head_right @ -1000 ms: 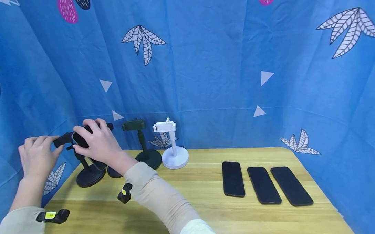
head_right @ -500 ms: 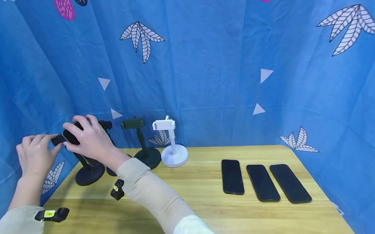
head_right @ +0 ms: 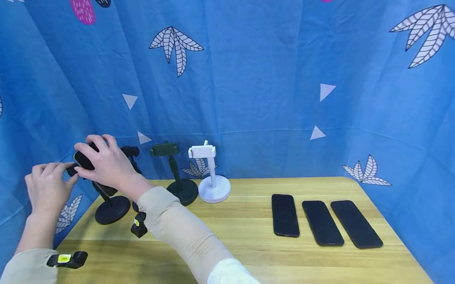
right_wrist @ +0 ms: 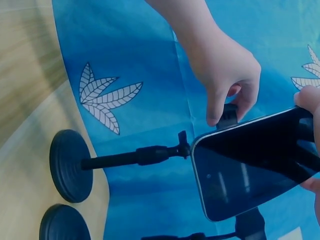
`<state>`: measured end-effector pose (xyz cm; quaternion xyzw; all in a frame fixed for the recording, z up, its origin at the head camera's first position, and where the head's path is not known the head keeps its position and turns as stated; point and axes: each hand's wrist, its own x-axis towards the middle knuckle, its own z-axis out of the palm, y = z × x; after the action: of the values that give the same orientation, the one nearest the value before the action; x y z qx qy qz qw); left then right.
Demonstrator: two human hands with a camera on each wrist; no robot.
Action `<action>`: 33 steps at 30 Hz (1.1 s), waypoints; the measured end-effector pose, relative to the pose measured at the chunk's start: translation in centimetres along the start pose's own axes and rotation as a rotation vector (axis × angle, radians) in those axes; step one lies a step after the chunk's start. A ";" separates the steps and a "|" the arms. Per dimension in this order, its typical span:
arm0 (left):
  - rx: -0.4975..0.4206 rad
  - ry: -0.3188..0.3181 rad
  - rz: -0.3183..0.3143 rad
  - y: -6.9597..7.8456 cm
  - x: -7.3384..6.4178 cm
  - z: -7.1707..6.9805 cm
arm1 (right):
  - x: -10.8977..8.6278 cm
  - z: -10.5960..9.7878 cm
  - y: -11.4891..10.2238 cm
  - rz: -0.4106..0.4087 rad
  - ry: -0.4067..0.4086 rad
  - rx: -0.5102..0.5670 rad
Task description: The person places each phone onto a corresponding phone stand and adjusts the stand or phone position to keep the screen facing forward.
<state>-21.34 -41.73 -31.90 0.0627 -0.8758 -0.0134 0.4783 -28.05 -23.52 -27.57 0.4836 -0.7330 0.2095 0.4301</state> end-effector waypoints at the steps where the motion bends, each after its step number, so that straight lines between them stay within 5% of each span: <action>1: -0.001 -0.004 -0.002 0.0 0.0 0.1 | 0.1 0.1 0.0 0.005 -0.010 0.008; 22: 0.015 -0.063 -0.049 0.1 -0.6 0.2 | 1.2 1.7 -0.4 0.030 -0.017 0.135; 33: -0.012 -0.007 -0.030 -0.1 -0.3 0.3 | 2.1 2.5 -0.6 0.048 -0.033 0.144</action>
<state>-21.47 -41.79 -32.31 0.0731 -0.8764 -0.0260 0.4753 -28.90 -26.75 -27.26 0.4988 -0.7345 0.2638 0.3768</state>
